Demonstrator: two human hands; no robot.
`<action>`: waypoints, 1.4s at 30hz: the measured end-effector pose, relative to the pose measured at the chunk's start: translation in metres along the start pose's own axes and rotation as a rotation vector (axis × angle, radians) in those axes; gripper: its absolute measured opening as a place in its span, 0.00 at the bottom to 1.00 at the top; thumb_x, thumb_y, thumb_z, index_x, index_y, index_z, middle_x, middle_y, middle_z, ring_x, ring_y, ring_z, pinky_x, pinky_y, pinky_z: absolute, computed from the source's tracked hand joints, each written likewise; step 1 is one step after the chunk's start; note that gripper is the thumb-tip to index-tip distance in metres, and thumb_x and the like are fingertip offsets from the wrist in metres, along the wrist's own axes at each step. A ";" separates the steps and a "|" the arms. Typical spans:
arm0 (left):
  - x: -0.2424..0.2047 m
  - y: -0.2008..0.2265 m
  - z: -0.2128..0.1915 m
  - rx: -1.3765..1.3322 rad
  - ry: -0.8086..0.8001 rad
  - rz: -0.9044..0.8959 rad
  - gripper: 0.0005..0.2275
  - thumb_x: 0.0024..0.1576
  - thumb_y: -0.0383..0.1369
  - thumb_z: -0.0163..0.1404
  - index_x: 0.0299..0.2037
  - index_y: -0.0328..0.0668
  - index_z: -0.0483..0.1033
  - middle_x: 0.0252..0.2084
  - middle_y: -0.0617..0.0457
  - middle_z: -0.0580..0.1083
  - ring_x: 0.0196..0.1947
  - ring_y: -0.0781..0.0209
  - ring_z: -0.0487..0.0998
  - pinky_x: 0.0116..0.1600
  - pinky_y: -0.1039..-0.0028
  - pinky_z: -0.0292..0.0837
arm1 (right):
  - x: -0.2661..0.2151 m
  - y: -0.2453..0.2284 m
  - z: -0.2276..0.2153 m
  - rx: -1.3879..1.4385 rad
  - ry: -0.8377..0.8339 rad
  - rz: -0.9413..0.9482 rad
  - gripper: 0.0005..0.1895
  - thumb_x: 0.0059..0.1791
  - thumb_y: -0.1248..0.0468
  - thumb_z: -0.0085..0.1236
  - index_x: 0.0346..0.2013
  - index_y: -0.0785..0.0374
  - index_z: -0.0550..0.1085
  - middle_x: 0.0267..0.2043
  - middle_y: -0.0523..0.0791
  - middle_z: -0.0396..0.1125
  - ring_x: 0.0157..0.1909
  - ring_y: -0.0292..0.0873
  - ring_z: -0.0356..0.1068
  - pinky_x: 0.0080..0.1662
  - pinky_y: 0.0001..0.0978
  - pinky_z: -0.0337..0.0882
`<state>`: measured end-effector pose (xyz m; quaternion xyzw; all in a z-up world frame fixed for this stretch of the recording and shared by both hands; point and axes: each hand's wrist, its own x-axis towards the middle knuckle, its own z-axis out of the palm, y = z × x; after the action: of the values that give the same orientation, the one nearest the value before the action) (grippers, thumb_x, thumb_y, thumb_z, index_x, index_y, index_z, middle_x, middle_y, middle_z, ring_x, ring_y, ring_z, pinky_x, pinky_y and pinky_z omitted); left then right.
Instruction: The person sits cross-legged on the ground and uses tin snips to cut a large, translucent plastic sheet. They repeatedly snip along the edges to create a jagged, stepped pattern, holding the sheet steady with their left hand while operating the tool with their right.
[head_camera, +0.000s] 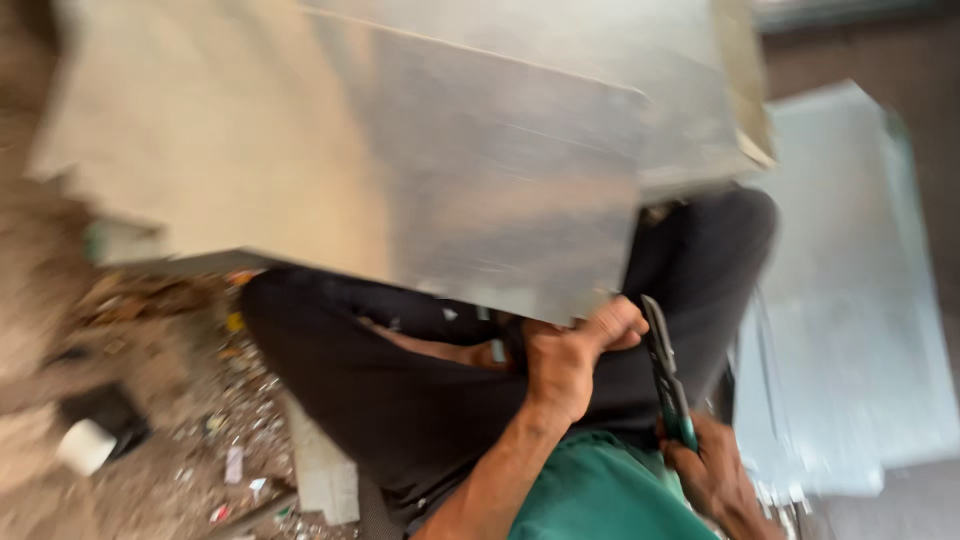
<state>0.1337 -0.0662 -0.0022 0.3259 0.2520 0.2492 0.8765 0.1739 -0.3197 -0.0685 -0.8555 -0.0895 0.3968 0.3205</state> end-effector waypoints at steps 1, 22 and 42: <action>-0.002 0.002 -0.007 0.128 -0.010 0.077 0.08 0.56 0.26 0.61 0.38 0.27 0.77 0.33 0.54 0.75 0.30 0.69 0.74 0.37 0.79 0.74 | 0.006 0.001 0.001 -0.020 -0.030 0.018 0.08 0.43 0.70 0.54 0.33 0.70 0.78 0.26 0.55 0.70 0.27 0.49 0.71 0.34 0.43 0.71; 0.231 0.359 -0.061 2.224 0.146 1.066 0.06 0.62 0.28 0.50 0.43 0.36 0.65 0.36 0.44 0.66 0.34 0.50 0.66 0.37 0.58 0.60 | 0.040 0.002 0.032 -0.227 0.359 -0.672 0.07 0.36 0.62 0.60 0.25 0.60 0.76 0.33 0.49 0.76 0.40 0.44 0.77 0.49 0.32 0.76; -0.026 0.232 -0.150 0.829 0.667 0.334 0.13 0.57 0.36 0.61 0.38 0.28 0.79 0.28 0.49 0.80 0.26 0.61 0.82 0.31 0.73 0.76 | 0.019 -0.110 -0.008 -0.116 -0.307 -0.191 0.11 0.39 0.72 0.47 0.31 0.69 0.76 0.24 0.50 0.71 0.31 0.44 0.68 0.38 0.41 0.72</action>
<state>-0.0393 0.1391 0.0674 0.5822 0.5376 0.3547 0.4962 0.2039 -0.2300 -0.0078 -0.7897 -0.2407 0.4845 0.2893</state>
